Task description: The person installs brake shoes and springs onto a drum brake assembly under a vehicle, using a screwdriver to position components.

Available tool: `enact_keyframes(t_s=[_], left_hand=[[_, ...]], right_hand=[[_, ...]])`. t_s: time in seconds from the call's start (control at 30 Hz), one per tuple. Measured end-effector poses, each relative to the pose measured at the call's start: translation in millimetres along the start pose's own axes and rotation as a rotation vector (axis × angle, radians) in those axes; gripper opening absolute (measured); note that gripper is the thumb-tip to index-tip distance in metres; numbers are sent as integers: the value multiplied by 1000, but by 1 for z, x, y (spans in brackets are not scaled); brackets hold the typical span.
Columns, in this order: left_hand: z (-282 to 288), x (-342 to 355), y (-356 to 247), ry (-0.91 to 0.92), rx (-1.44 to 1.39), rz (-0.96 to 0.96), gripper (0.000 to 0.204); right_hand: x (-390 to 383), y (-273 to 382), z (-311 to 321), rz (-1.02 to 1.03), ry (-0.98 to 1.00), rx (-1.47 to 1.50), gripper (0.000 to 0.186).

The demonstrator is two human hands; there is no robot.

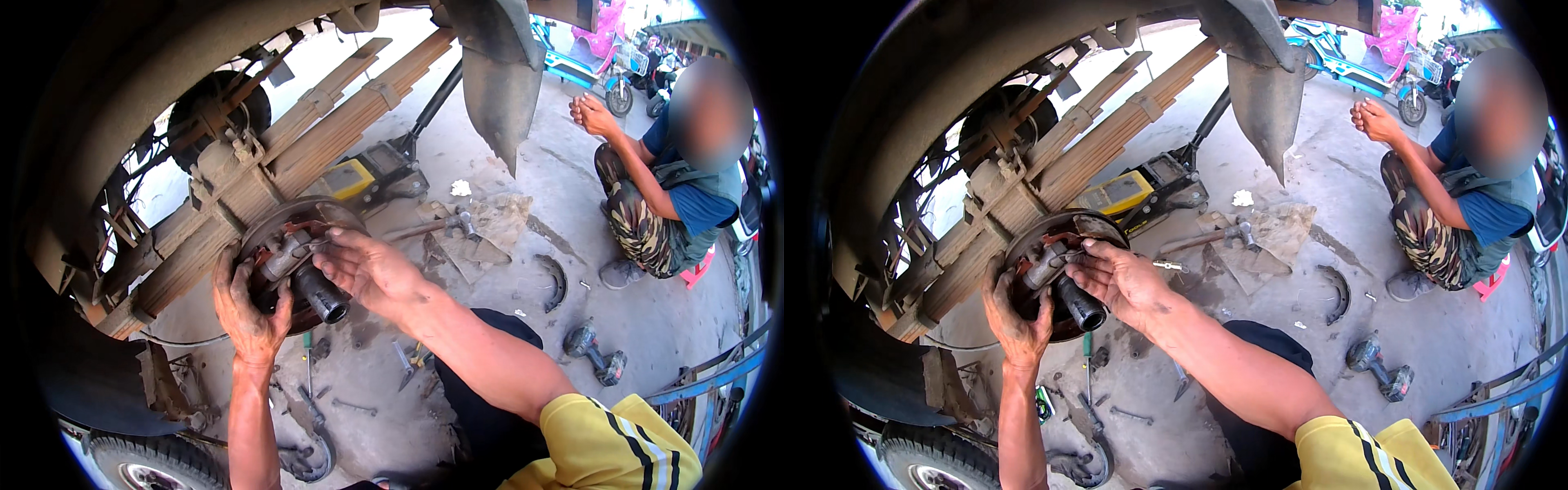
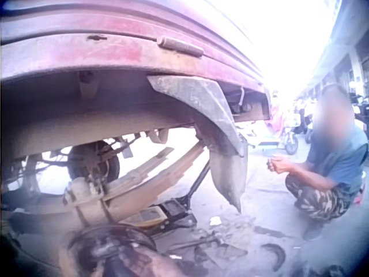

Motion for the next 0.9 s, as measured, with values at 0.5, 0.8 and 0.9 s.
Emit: enact_keyframes(t_s=[0.5, 0.8, 0.9], left_hand=[[-4, 30, -8, 99, 70, 344, 74], [-9, 34, -2, 119, 192, 457, 69], [-10, 36, -2, 131, 189, 492, 67]], right_hand=[[-6, -1, 1, -54, -38, -82, 12], [0, 3, 1, -85, 4, -120, 11], [-4, 9, 4, -82, -30, -183, 12]])
Point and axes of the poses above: each hand's wrist, its own x-axis towards the middle knuckle, its own z-axis out of the back of the hand, y = z × x, the point moved 9 cm from there along x, towards the middle knuckle
